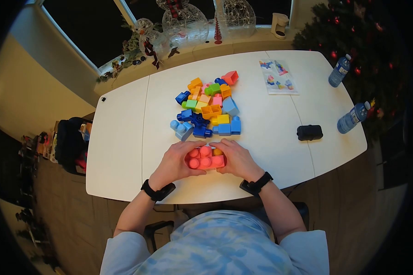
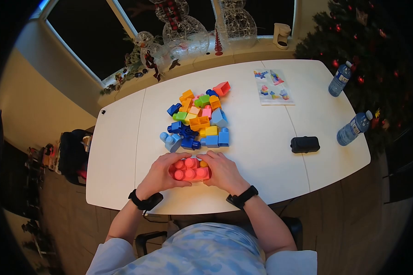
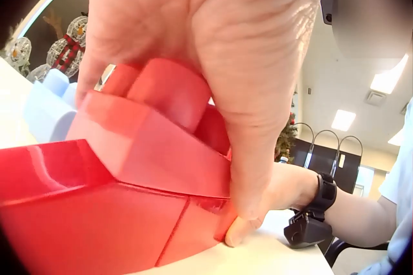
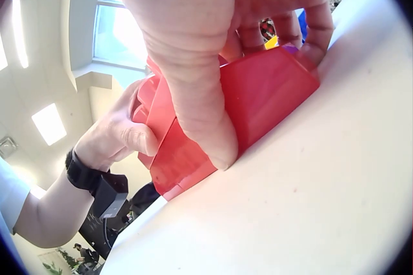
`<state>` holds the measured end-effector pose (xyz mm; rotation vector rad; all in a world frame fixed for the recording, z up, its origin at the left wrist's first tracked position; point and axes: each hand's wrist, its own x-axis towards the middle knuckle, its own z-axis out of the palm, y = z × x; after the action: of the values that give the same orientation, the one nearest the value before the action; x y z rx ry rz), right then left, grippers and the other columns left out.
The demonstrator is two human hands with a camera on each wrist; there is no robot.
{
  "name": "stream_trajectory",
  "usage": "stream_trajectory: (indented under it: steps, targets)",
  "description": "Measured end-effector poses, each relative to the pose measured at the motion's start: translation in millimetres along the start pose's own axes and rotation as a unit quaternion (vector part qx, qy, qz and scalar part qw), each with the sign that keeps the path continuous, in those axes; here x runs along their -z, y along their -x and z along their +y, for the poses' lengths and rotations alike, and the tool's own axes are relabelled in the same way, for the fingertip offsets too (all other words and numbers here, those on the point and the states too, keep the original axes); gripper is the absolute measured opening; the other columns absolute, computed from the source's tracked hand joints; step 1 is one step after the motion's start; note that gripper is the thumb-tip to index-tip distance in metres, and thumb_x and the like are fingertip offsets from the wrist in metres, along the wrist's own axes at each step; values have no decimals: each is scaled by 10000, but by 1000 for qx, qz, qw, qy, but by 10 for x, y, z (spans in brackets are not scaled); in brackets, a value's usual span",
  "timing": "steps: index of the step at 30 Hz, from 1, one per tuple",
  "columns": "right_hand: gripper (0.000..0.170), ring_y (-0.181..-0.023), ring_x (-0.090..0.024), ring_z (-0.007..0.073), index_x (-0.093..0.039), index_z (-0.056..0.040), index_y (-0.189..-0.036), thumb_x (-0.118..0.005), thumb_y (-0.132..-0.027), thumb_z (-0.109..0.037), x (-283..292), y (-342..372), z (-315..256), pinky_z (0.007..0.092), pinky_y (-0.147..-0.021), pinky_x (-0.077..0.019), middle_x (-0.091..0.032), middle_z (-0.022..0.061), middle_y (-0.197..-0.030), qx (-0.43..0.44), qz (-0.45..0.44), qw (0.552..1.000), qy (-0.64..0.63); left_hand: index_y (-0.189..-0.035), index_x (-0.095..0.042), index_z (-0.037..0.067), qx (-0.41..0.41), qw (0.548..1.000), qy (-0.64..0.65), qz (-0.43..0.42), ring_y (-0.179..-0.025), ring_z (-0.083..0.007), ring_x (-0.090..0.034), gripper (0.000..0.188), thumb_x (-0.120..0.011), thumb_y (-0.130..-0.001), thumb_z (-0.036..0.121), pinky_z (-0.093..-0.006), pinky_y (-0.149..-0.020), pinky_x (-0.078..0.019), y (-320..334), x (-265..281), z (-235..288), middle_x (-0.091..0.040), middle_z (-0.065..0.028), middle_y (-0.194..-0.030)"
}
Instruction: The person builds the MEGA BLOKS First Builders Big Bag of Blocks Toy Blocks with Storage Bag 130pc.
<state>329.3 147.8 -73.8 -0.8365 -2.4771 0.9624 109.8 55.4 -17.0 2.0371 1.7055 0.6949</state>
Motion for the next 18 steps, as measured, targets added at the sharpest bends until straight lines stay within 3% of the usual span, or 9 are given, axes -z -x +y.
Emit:
stream_trajectory:
  steps: [4, 6, 8, 9, 11, 15, 18]
  targets:
    - [765, -1172, -602, 338, -590, -134, -1371, -882, -664, -165, 29, -21, -23, 433, -971, -532, -621, 103, -1192, 7, -26, 1000, 12, -1285, -681, 108, -1, 999, 11, 33, -1064, -305, -678, 759, -977, -595, 218, -410, -979, -541, 34, -114, -28, -716, -103, -1195]
    - [783, -1176, -601, 338, -583, -138, -1392, -894, -675, -193, 104, -6, -50, 434, -973, -531, -630, 108, -1207, 11, -28, 999, 25, -1253, -687, 121, 15, 999, 18, 38, -1021, -317, -684, 672, -940, -641, 235, -403, -917, -562, 30, -122, -2, -722, -101, -1136]
    - [816, -1173, -610, 348, -554, -143, -1445, -903, -714, -243, 409, 7, -221, 436, -979, -527, -648, 130, -1254, -31, -127, 991, 27, -1244, -689, 116, 13, 999, 29, 44, -1007, -317, -686, 656, -934, -644, 223, -402, -906, -567, 32, -122, 2, -722, -105, -1131]
    - [816, -1173, -610, 348, -554, -143, -1445, -903, -714, -243, 546, -23, -237, 436, -979, -527, -648, 130, -1254, -30, -128, 991, 31, -1234, -690, 112, 14, 998, 38, 46, -994, -318, -687, 641, -928, -647, 211, -400, -896, -571, 39, -123, -6, -722, -108, -1126]
    - [730, -1156, -641, 339, -551, -115, -1414, -862, -759, -202, 868, -155, -196, 455, -930, -548, -660, 120, -1258, 36, -47, 996, 60, -1230, -690, 108, 12, 997, 50, 52, -996, -318, -685, 637, -926, -646, 200, -403, -904, -568, 43, -156, -53, -720, -108, -1124]
    - [442, -1114, -661, 343, -640, -96, -1321, -714, -889, -154, 1397, -827, 28, 449, -925, -551, -676, 134, -1229, 33, 94, 978, 185, -1226, -698, 93, 18, 997, 56, 48, -1021, -303, -686, 640, -943, -643, 186, -381, -942, -565, 46, -162, -59, -722, -110, -1142]
    - [331, -1108, -662, 336, -707, -90, -1223, -689, -895, -132, 1420, -1374, 453, 449, -946, -546, -680, 123, -1221, 49, 97, 975, 192, -1216, -699, 93, 17, 997, 57, 51, -1018, -305, -683, 630, -941, -642, 187, -384, -932, -566, 45, -147, -33, -721, -110, -1125]
